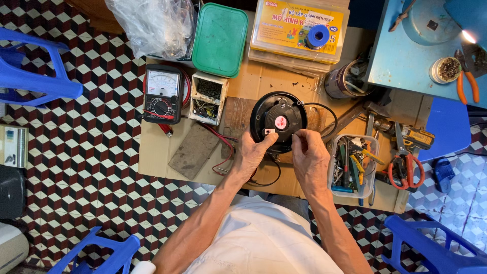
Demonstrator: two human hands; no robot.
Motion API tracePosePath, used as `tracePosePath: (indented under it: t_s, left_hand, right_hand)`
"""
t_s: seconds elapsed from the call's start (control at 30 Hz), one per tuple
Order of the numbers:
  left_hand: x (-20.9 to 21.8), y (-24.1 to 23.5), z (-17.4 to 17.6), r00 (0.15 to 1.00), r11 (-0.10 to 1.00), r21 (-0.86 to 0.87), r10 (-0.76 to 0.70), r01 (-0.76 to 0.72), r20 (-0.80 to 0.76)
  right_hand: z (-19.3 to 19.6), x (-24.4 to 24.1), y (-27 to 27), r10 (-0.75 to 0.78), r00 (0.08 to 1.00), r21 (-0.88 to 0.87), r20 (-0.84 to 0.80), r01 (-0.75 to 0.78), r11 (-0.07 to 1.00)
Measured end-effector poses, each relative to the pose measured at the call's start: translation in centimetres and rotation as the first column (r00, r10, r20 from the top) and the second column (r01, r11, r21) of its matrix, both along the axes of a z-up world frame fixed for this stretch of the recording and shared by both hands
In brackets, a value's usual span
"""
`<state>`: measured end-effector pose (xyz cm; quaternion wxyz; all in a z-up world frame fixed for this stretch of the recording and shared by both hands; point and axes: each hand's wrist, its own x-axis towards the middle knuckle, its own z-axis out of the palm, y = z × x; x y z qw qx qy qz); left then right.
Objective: The person assembles a circular electronic component by hand, attaching wires and a black plastic cover. They manipulate the component under a blue desk lamp, aligning parts and securing them without visible tools.
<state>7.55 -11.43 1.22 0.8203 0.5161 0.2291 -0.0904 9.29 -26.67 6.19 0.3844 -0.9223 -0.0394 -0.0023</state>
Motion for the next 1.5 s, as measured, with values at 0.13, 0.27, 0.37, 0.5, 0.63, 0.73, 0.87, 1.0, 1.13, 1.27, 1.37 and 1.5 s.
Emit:
tracePosePath:
  t_s: [0.13, 0.27, 0.37, 0.5, 0.63, 0.73, 0.87, 1.0, 1.13, 1.27, 1.37, 1.5]
  left_hand:
    - [0.1, 0.2, -0.1, 0.999, 0.999, -0.041, 0.028, -0.028, 0.014]
    - [0.4, 0.2, 0.0, 0.998, 0.999, 0.007, 0.036, -0.036, 0.044]
    - [0.5, 0.3, 0.3, 1.0, 0.999, -0.022, 0.029, -0.028, 0.011]
    - [0.6, 0.4, 0.9, 1.0, 0.992, 0.125, -0.011, 0.008, 0.025]
    - [0.6, 0.2, 1.1, 0.999, 0.987, 0.162, -0.008, 0.001, 0.04]
    - [0.7, -0.1, 0.7, 0.998, 0.991, 0.133, 0.034, -0.026, -0.053]
    - [0.2, 0.1, -0.3, 0.981, 0.994, 0.044, 0.109, -0.103, -0.16]
    - [-0.2, 0.8, -0.8, 0.983, 0.993, 0.035, 0.117, -0.113, -0.14]
    - [0.0, 2.0, -1.0, 0.988, 0.992, 0.1, 0.085, -0.071, -0.132]
    - [-0.3, 3.7, -1.4, 0.992, 0.995, 0.084, 0.058, -0.049, -0.11]
    - [-1.2, 6.4, -1.7, 0.987, 0.97, 0.206, -0.103, 0.128, -0.126]
    - [-2.2, 9.0, -2.5, 0.983, 0.983, 0.036, -0.176, 0.178, -0.054]
  right_hand:
    - [-0.2, 0.2, 0.2, 0.02, 1.0, -0.025, 0.012, -0.019, 1.0]
    - [0.0, 0.3, 0.3, -0.004, 0.999, -0.062, -0.038, 0.002, 0.998]
    - [0.2, 0.3, 0.3, 0.004, 0.999, -0.026, -0.037, -0.005, 1.0]
    - [0.6, 0.2, 0.5, 0.003, 1.0, -0.021, -0.019, -0.004, 1.0]
    - [1.1, 0.2, 0.7, 0.012, 1.0, -0.028, 0.016, -0.012, 1.0]
    - [1.7, -0.3, 0.9, 0.094, 0.991, -0.159, 0.1, -0.077, 0.984]
    - [1.4, -1.4, 1.8, 0.236, 0.944, -0.309, 0.231, -0.158, 0.938]
    - [0.7, -1.9, 2.0, 0.238, 0.957, -0.245, 0.165, -0.194, 0.95]
    - [0.4, -1.0, 0.8, 0.058, 0.998, 0.073, -0.038, -0.056, 0.996]
    - [0.3, 2.1, -1.1, -0.062, 0.998, 0.149, -0.03, 0.066, 0.987]
    - [-0.4, 6.0, -0.6, 0.081, 0.995, -0.015, -0.061, -0.083, 0.996]
    - [-2.3, 8.6, 1.6, 0.31, 0.63, 0.423, -0.712, 0.033, 0.905]
